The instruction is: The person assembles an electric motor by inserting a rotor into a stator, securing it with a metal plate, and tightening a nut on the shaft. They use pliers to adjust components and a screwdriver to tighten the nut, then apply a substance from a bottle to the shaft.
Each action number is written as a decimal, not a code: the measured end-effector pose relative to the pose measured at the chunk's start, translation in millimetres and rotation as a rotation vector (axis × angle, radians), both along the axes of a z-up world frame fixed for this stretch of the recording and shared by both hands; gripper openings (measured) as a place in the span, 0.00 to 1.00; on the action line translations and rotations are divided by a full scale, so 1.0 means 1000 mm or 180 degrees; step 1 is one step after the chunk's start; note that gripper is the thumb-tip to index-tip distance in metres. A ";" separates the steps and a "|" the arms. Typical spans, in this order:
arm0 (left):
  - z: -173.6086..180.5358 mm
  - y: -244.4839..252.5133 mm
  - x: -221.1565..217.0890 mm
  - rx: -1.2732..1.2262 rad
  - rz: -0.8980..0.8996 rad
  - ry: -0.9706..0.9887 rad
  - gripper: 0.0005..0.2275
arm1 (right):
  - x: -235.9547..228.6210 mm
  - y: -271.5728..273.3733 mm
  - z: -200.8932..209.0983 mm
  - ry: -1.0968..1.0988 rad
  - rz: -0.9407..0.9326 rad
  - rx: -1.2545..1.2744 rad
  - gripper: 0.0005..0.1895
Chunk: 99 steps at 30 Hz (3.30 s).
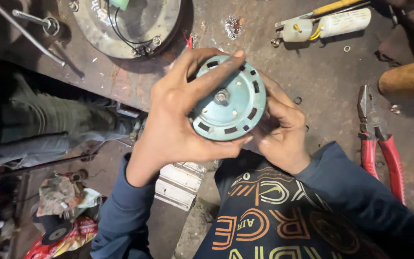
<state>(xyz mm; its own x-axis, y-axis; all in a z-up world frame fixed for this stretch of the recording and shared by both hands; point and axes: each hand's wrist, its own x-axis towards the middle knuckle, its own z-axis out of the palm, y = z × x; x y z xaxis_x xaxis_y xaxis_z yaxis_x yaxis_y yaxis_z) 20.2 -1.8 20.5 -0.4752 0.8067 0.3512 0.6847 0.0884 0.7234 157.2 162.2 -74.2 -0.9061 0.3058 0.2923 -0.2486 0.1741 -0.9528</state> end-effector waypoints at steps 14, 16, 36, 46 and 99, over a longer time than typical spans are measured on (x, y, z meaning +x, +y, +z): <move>-0.032 -0.009 0.025 0.0364 0.0756 0.0301 0.41 | -0.001 0.004 -0.001 -0.0030 0.0100 0.0232 0.14; -0.035 -0.005 0.026 0.0362 0.0813 0.0283 0.41 | -0.003 0.005 -0.003 -0.0026 0.0074 0.0163 0.13; -0.016 -0.006 -0.002 -0.0155 0.0116 0.0016 0.37 | -0.001 0.008 -0.010 -0.0212 -0.0040 -0.0506 0.13; -0.028 -0.004 0.005 0.0098 0.0456 -0.0192 0.35 | -0.008 0.010 -0.002 -0.0380 -0.0004 -0.0166 0.14; -0.062 -0.012 -0.003 -0.0490 0.1318 -0.2264 0.30 | -0.029 0.027 0.012 -0.1040 0.0610 -0.0514 0.31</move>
